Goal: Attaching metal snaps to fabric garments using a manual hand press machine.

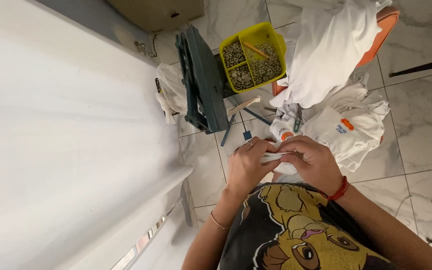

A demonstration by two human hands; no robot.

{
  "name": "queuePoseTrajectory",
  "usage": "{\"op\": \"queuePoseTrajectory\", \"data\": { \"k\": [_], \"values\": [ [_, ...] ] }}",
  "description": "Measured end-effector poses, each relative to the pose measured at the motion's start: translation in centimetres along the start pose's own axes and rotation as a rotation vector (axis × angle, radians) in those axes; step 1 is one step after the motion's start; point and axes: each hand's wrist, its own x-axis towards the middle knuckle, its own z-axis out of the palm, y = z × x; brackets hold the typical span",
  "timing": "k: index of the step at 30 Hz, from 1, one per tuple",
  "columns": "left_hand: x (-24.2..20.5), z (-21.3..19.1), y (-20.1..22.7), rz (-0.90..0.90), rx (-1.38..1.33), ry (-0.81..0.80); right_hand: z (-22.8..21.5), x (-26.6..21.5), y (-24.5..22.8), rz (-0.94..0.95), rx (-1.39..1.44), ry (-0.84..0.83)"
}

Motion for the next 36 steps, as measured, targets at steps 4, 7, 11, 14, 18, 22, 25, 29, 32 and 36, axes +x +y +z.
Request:
{"op": "queuePoseTrajectory", "data": {
  "k": [4, 7, 11, 14, 18, 22, 25, 29, 32, 36],
  "values": [
    [1.9, -0.3, 2.1, -0.038, -0.045, -0.098, -1.5, 0.0, 2.1, -0.001, 0.009, 0.052],
    [3.1, 0.5, 3.3, -0.078, -0.118, -0.122, -3.1, -0.1, 3.5, 0.012, -0.021, 0.131],
    [5.2, 1.6, 5.5, -0.091, -0.426, -0.18, -5.5, 0.3, 7.2, -0.063, -0.105, 0.075],
    [6.9, 1.9, 7.0, -0.045, -0.592, -0.294, -7.0, -0.1, 11.8, -0.175, -0.362, 0.088],
    [9.7, 1.9, 7.0, -0.115, -0.725, -0.538, -10.6, 0.2, 13.7, -0.196, -0.577, 0.118],
    [15.0, 0.2, 8.8, -0.127, -0.59, -0.633, -16.4, 3.4, 9.9, -0.283, -0.692, 0.016],
    [19.7, 1.6, 8.3, -0.102, -0.287, -0.657, -19.3, 7.5, 12.2, -0.24, -0.861, -0.088],
    [25.1, 8.5, 4.8, -0.056, 0.309, -0.022, -22.3, 14.2, 15.9, -0.374, -1.179, 0.227],
    [24.7, 11.3, 5.4, 0.092, 0.498, 0.223, -23.3, 15.2, 16.4, -0.402, -0.922, 0.435],
    [17.9, 13.4, 4.6, 0.376, 0.204, -0.072, -20.9, 8.5, 27.0, -0.151, -0.658, 0.387]
  ]
}}
